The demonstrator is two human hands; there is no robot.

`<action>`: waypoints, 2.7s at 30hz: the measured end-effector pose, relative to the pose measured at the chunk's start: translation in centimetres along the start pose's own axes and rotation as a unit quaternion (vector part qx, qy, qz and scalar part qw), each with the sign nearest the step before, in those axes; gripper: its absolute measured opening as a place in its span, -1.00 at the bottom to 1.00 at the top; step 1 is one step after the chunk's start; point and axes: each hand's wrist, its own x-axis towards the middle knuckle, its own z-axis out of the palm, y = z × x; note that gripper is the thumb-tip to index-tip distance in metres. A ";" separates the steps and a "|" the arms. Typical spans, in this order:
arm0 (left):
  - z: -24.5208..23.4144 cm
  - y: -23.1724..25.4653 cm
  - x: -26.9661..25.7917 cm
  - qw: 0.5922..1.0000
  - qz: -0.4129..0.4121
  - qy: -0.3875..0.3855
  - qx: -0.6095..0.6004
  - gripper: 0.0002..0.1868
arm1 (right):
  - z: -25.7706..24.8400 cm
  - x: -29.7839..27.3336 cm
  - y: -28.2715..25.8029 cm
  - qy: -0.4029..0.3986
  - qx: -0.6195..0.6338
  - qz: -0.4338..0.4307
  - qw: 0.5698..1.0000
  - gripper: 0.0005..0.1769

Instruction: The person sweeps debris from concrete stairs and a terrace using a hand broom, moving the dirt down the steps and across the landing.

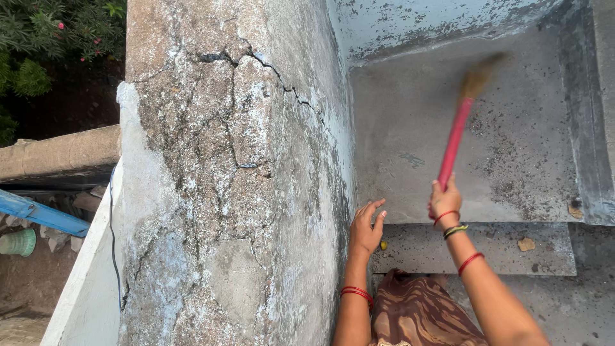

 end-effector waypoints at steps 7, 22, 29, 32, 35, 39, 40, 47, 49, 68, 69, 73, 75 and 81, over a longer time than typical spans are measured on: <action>0.0 -0.4 -0.1 1.000 0.011 0.001 -0.021 -0.64 | 1.8 4.4 0.4 -0.107 -0.330 -0.299 0.889 -0.24; 0.7 -1.9 -0.5 0.998 0.053 0.007 0.030 -0.64 | -6.7 14.1 -1.2 0.074 0.144 0.011 0.987 -0.23; 0.7 -1.3 -0.6 0.999 0.027 -0.029 0.034 -0.64 | -11.0 18.0 -5.6 -0.002 0.135 0.009 0.991 -0.45; 0.6 -1.2 -1.0 0.999 0.019 -0.039 0.030 -0.63 | -12.8 16.0 -3.8 -0.001 0.258 0.040 0.965 -0.69; 0.7 -0.5 -0.8 0.999 0.015 -0.038 0.025 -0.63 | -14.3 11.7 -1.7 0.023 0.428 0.136 0.893 -0.83; 0.9 -0.1 -0.6 0.997 0.055 -0.026 0.037 -0.64 | -11.5 1.0 0.9 0.035 0.431 0.082 0.898 -0.78; 1.0 -0.1 -0.6 0.997 0.057 -0.033 0.036 -0.64 | -9.6 -3.0 1.7 0.028 0.420 0.062 0.905 -0.88; 1.5 -0.7 -0.4 0.998 0.047 -0.030 0.011 -0.63 | -1.5 -6.5 -0.6 -0.087 0.043 -0.017 0.995 -0.33; 1.4 -0.8 -0.4 0.998 0.059 -0.029 0.011 -0.64 | -1.6 -2.9 -0.4 -0.106 -0.011 -0.005 0.994 -0.31; 0.2 -2.9 -0.7 1.000 0.008 -0.005 0.001 -0.64 | 2.0 -3.6 0.0 -0.026 -0.210 -0.162 0.964 -0.23; 0.1 -2.9 -0.5 1.000 0.004 -0.003 -0.005 -0.63 | 2.3 -1.1 -0.8 -0.082 -0.189 -0.139 0.969 -0.25; -0.3 -3.1 -0.5 1.000 0.006 0.002 -0.001 -0.63 | 1.9 9.9 -3.5 -0.187 -0.143 -0.072 0.969 -0.31; -0.7 -3.4 -0.7 1.000 -0.005 0.005 -0.004 -0.62 | -0.4 14.0 -3.7 -0.166 -0.084 -0.040 0.982 -0.34; -0.4 -2.9 -0.8 1.000 -0.010 0.000 0.006 -0.62 | -3.0 15.6 -4.0 0.108 -0.010 0.017 0.994 -0.57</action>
